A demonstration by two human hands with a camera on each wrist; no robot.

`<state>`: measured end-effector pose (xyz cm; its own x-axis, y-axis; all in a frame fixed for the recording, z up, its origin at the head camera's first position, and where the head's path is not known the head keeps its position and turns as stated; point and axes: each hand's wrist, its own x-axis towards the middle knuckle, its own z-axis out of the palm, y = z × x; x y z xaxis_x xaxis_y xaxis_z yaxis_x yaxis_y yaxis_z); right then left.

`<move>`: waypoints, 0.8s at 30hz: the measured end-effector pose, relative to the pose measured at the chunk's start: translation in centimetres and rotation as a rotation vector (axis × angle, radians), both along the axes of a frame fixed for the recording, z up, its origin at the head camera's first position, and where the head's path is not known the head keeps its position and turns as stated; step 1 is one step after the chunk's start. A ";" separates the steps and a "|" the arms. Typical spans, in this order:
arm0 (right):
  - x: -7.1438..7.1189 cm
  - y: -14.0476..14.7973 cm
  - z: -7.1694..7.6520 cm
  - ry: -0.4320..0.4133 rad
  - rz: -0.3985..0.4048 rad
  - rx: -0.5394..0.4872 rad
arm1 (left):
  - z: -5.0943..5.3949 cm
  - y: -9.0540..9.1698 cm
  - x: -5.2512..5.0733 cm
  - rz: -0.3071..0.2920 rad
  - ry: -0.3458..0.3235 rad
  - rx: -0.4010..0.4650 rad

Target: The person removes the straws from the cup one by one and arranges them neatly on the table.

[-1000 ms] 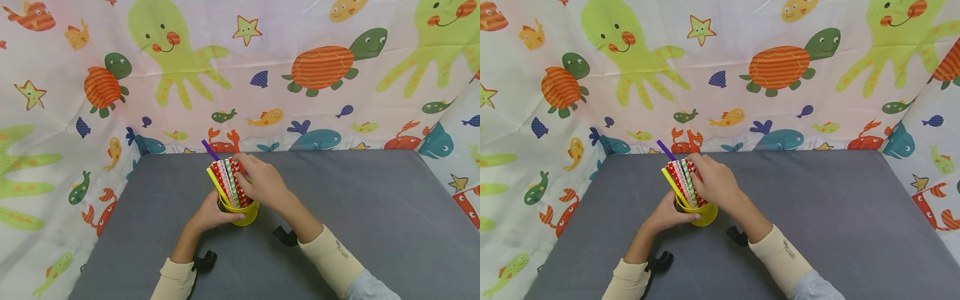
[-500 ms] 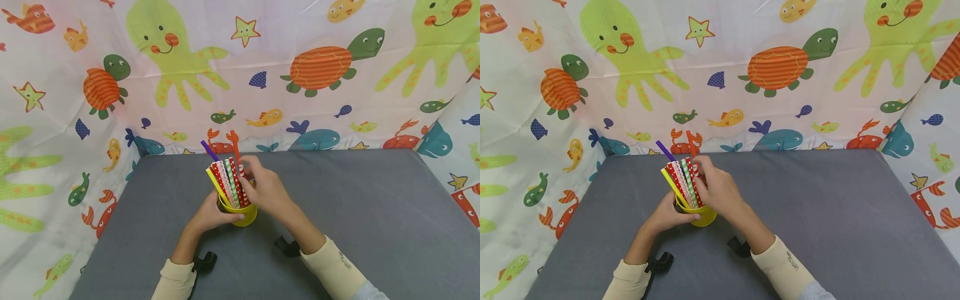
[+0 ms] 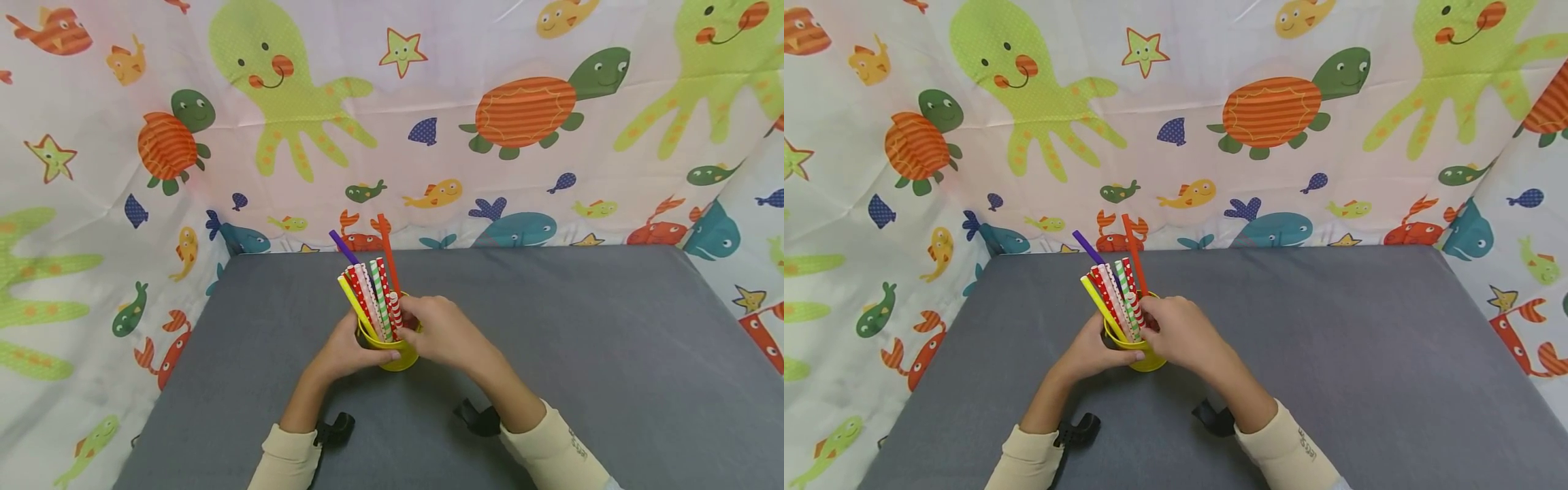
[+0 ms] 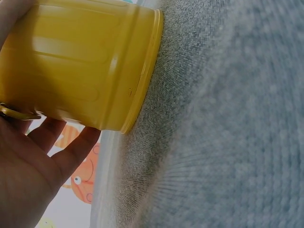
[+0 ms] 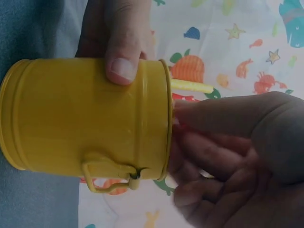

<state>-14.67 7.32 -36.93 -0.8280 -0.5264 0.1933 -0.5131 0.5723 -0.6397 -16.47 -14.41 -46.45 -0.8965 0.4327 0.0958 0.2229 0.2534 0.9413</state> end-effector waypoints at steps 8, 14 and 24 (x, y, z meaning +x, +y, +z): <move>0.0 0.0 -0.4 0.005 -0.006 -0.011 | 0.5 0.2 0.2 0.001 0.019 -0.005; 0.1 0.2 -0.6 0.039 -0.023 -0.111 | 1.1 0.4 0.4 0.010 -0.007 -0.028; -0.3 0.8 -0.3 -0.122 -0.041 -0.366 | 0.0 0.1 0.0 0.019 0.005 -0.014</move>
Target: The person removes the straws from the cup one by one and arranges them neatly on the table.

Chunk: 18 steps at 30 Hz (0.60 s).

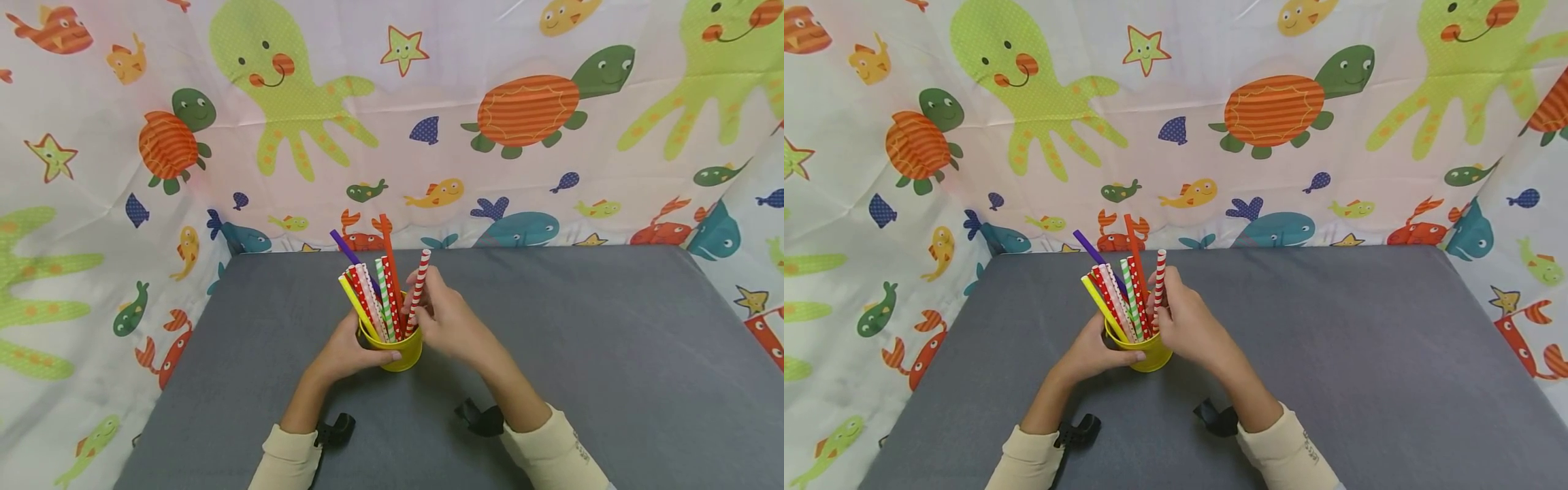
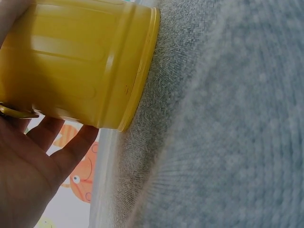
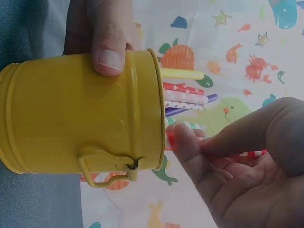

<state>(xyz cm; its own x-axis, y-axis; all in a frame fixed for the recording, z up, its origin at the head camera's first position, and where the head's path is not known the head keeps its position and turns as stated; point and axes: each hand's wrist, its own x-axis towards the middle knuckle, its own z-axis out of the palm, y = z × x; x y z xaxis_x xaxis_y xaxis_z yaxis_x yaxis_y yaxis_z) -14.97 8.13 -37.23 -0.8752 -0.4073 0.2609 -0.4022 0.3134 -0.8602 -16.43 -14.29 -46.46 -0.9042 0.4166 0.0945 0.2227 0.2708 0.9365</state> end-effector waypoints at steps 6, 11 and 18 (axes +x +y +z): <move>-0.2 0.5 0.2 0.029 -0.034 -0.122 | 0.1 0.0 0.2 -0.005 0.000 -0.007; -0.8 0.9 0.1 0.090 -0.101 -0.291 | 0.2 0.2 0.1 -0.005 -0.004 0.006; -1.5 1.0 -0.1 0.256 -0.164 -0.450 | 0.2 0.1 0.0 0.010 -0.006 -0.008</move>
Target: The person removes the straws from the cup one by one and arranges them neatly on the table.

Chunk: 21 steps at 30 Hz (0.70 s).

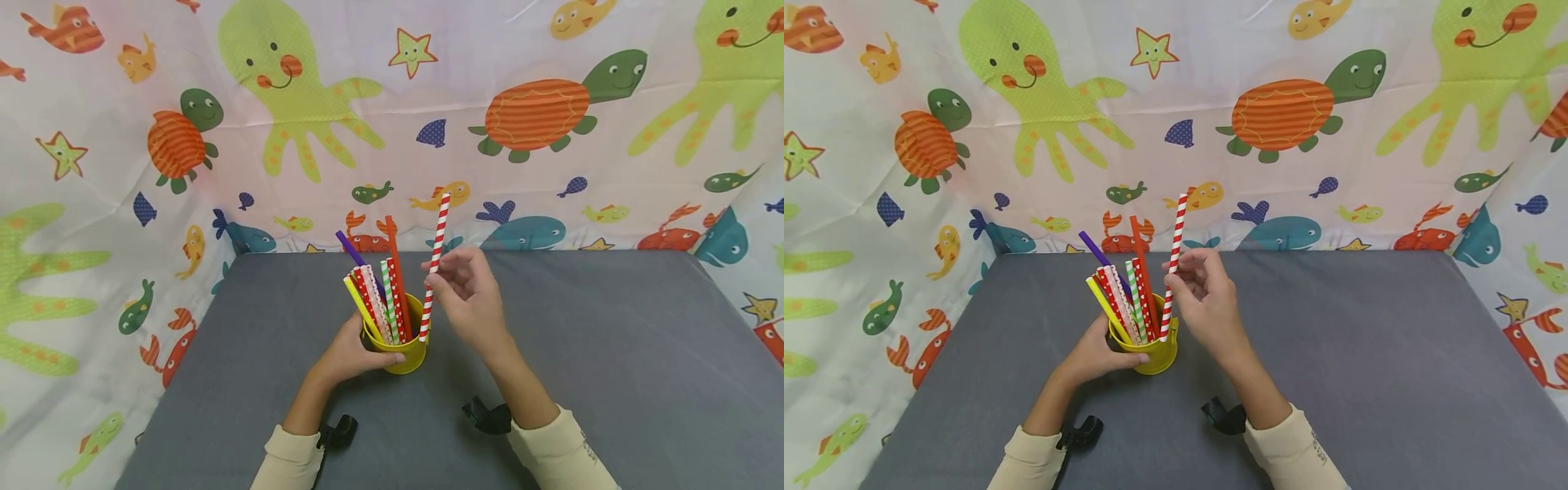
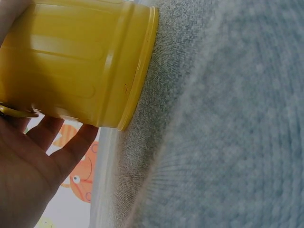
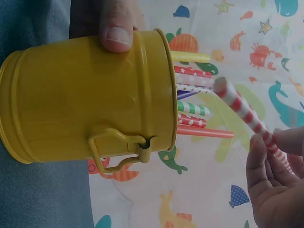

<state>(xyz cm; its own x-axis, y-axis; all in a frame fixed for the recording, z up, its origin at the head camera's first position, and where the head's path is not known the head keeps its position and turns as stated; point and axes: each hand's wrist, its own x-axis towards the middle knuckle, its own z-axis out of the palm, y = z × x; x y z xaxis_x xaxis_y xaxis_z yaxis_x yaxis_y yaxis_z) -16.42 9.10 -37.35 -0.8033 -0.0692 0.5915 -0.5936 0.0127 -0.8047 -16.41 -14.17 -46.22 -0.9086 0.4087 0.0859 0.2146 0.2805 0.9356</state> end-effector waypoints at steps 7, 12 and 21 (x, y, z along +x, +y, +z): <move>-0.2 0.3 -0.2 0.016 -0.051 0.007 | -0.2 -0.1 0.2 0.009 -0.007 0.004; -0.5 0.7 -0.2 -0.046 -0.104 0.010 | -0.2 -0.1 0.2 0.012 -0.007 0.000; -1.3 1.7 -0.5 -0.122 -0.114 0.011 | -0.1 -0.1 0.1 -0.002 -0.008 0.016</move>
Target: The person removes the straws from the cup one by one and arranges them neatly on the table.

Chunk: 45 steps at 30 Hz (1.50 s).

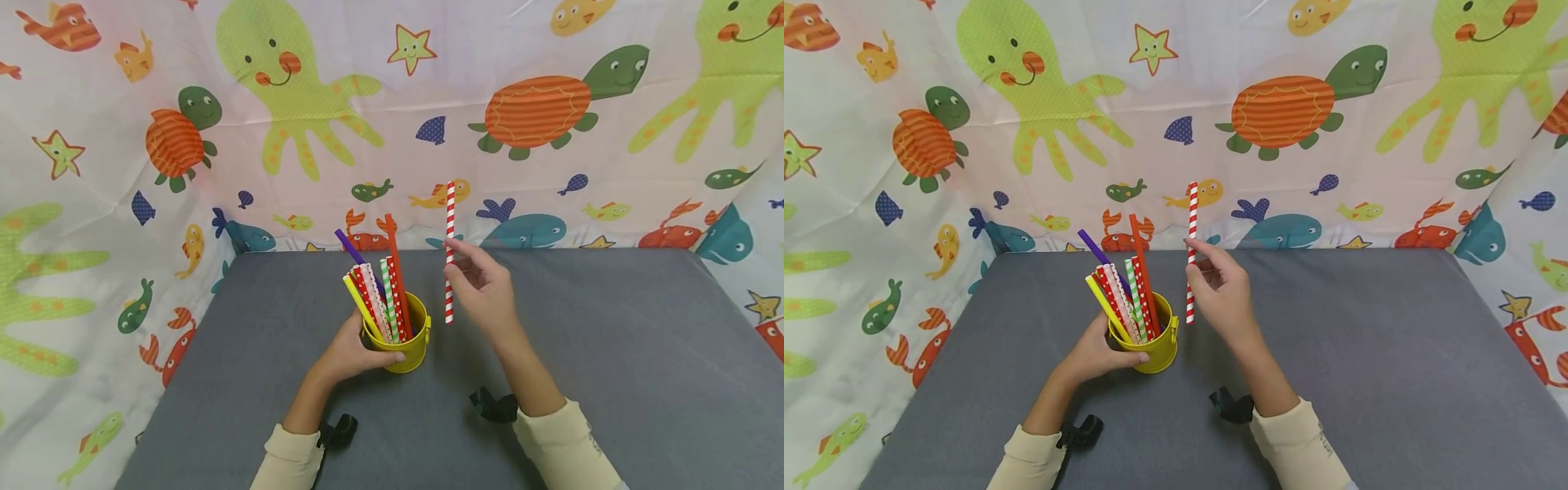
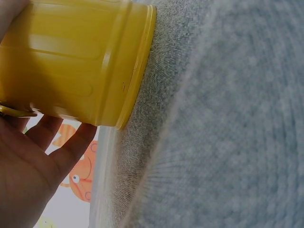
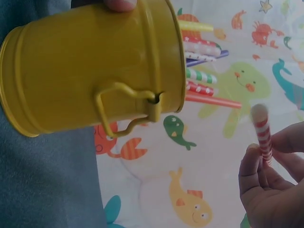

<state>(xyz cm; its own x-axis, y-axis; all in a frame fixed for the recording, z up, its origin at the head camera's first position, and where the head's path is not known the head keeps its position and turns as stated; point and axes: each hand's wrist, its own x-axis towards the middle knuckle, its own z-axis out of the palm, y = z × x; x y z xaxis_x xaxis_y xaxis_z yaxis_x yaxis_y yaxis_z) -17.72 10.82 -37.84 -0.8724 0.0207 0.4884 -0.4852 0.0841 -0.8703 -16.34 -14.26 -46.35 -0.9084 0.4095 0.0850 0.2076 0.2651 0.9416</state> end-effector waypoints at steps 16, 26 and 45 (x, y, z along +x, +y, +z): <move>-2.2 1.0 -2.8 -0.148 -0.072 0.092 | 0.0 -0.1 0.0 0.004 -0.002 -0.005; -3.4 1.6 -4.8 -0.344 -0.102 0.368 | 0.1 -0.1 -0.1 0.003 -0.004 -0.002; -4.1 1.3 -7.0 -0.404 -0.089 0.676 | 0.0 0.0 -0.1 0.015 -0.044 -0.011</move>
